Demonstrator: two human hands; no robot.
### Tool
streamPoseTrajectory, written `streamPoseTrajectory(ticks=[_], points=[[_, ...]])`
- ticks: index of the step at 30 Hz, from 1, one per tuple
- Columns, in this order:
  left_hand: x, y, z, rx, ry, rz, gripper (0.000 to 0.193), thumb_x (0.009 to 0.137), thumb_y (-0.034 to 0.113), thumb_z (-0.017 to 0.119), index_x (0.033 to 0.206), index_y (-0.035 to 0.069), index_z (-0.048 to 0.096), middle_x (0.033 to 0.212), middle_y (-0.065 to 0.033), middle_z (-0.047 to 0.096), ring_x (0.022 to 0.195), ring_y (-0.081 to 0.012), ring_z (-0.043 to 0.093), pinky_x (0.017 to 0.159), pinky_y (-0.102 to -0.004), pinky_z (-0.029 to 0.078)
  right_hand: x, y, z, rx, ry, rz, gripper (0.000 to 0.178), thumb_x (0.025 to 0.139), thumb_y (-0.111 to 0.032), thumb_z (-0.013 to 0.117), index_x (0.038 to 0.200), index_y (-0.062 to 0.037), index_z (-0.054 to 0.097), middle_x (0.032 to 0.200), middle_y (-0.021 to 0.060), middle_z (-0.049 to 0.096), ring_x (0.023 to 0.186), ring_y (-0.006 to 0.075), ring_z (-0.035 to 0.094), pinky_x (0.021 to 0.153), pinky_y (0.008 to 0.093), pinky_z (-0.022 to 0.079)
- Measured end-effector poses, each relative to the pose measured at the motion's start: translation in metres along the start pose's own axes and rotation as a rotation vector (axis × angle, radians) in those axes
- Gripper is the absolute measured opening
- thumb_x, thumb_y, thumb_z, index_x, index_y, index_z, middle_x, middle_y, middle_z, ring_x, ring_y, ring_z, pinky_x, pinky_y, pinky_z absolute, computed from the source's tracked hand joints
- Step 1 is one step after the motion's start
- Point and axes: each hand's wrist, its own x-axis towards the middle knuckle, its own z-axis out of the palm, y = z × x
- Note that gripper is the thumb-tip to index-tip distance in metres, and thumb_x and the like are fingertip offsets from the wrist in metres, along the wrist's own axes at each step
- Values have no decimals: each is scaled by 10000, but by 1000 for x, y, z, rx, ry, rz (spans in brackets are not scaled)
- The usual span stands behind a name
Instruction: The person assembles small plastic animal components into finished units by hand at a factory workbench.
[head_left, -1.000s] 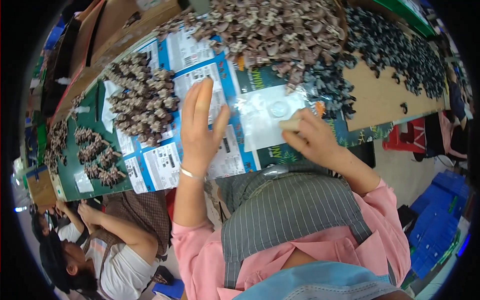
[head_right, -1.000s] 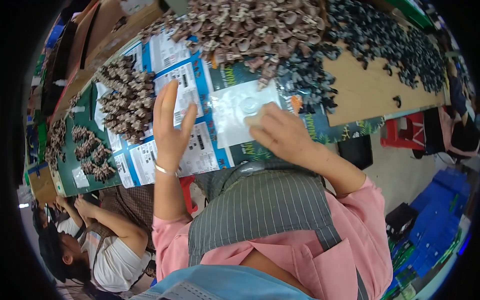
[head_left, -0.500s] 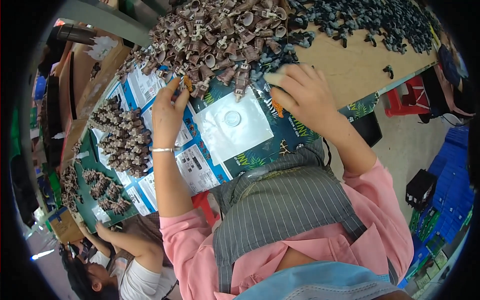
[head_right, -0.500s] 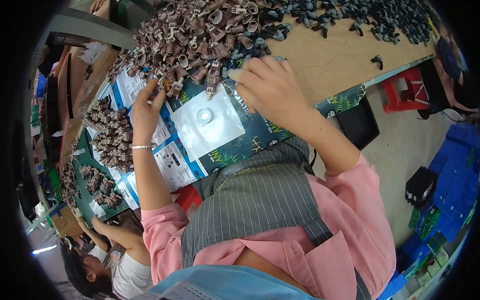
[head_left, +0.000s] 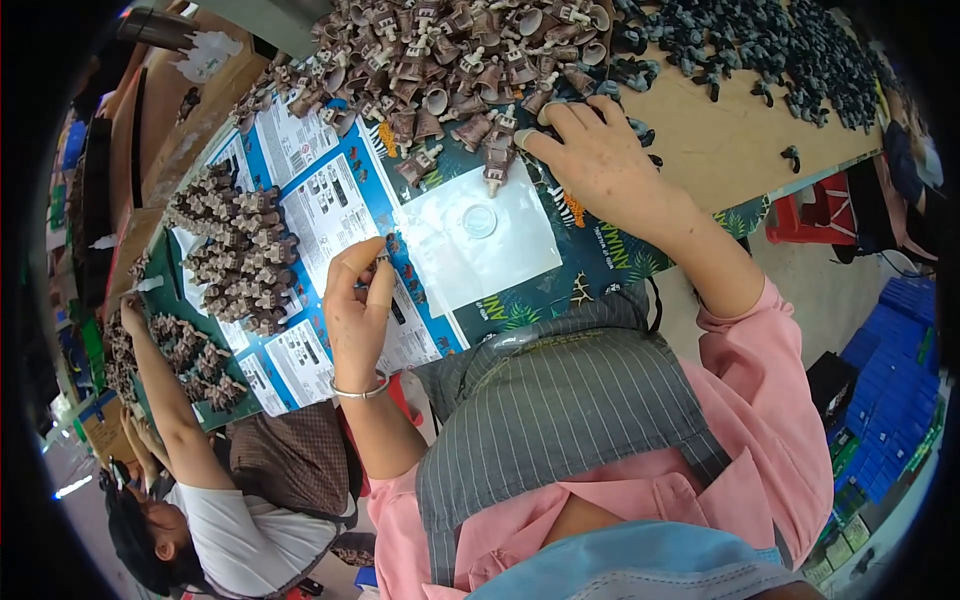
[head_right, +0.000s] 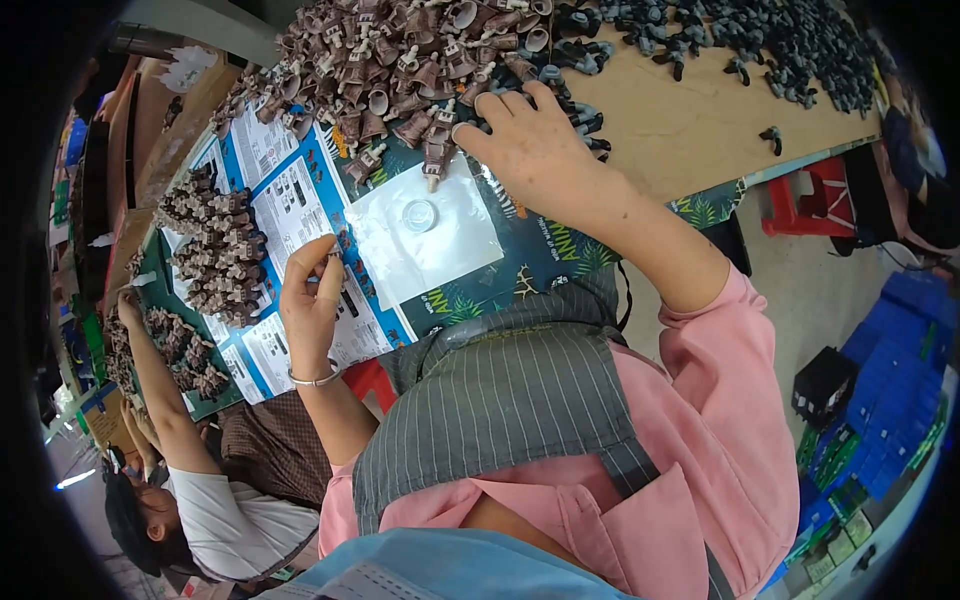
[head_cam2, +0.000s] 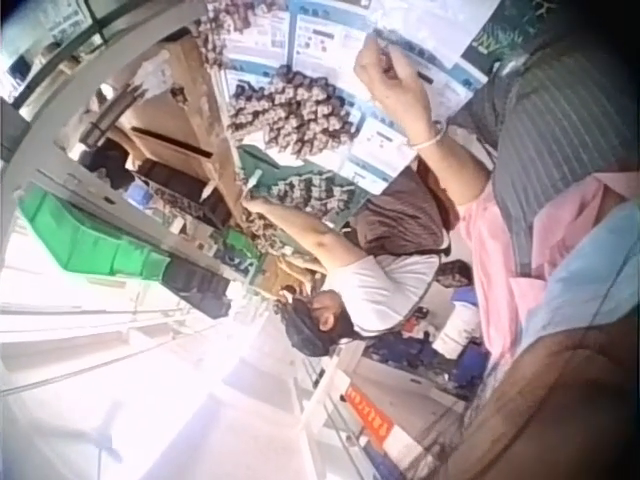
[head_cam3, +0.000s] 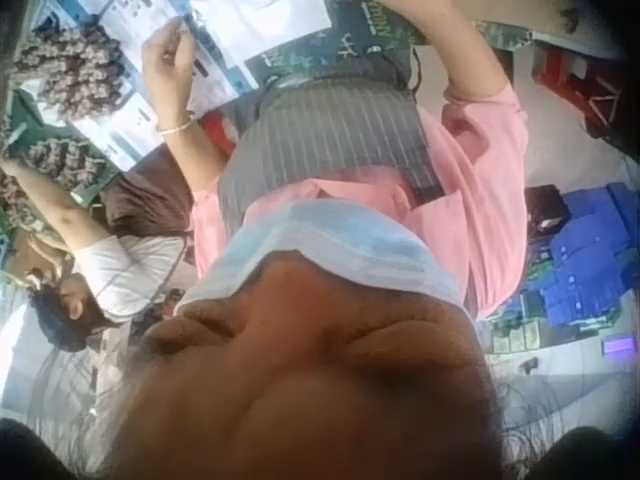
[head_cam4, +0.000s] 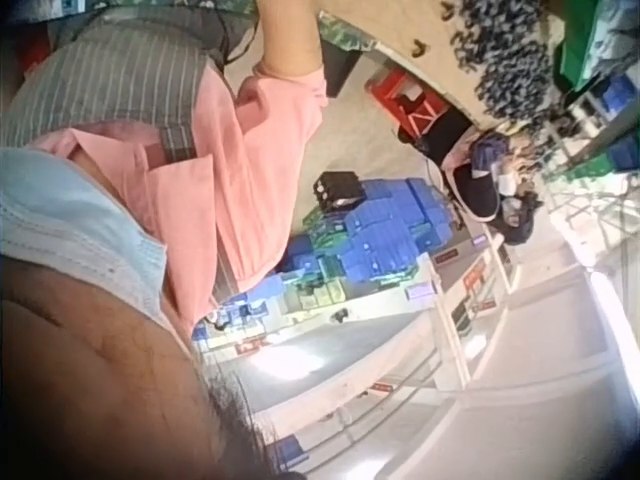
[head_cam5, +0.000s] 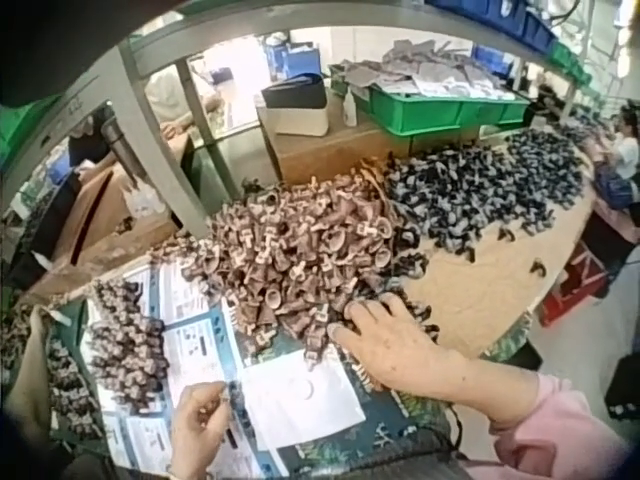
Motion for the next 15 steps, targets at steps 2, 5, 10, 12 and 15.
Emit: streamPoseTrajectory(ticks=[2, 5, 10, 12, 15], points=[[-6, -1, -3, -21, 11, -56, 284, 878, 21, 672, 1160, 48, 678, 1016, -44, 628, 790, -91, 548, 643, -230, 503, 5, 2, -5, 42, -53, -39, 271, 796, -37, 615, 1053, -123, 608, 959, 56, 532, 955, 229, 561, 954, 423, 392], [-12, -4, -1, -79, 40, -106, 316, 878, 27, 675, 1194, 50, 661, 961, -59, 644, 776, -115, 559, 652, -256, 498, 8, 10, -4, 245, -121, -10, 239, 800, -37, 624, 1032, -96, 612, 963, 75, 522, 942, 249, 563, 930, 405, 412], [-19, 9, 0, 276, 59, 114, 397, 850, 21, 682, 1242, 53, 628, 989, -124, 612, 836, -247, 574, 762, -346, 485, 5, -2, -31, 436, -102, 97, 153, 825, -46, 645, 978, -48, 640, 914, 92, 525, 848, 275, 566, 777, 362, 459], [-23, 13, -2, 389, 11, 160, 403, 838, 10, 682, 1235, 47, 627, 1009, -134, 577, 896, -289, 567, 789, -367, 481, -2, -13, -40, 515, -119, 162, 132, 836, -56, 655, 966, -36, 653, 895, 96, 529, 813, 277, 568, 721, 356, 466], [-23, 12, 2, 388, -6, 167, 420, 827, -6, 684, 1239, 52, 629, 977, -115, 562, 847, -255, 575, 766, -338, 486, -9, -20, -44, 688, -238, 184, 151, 854, -64, 653, 999, -30, 676, 861, 99, 531, 760, 270, 575, 653, 354, 462]])
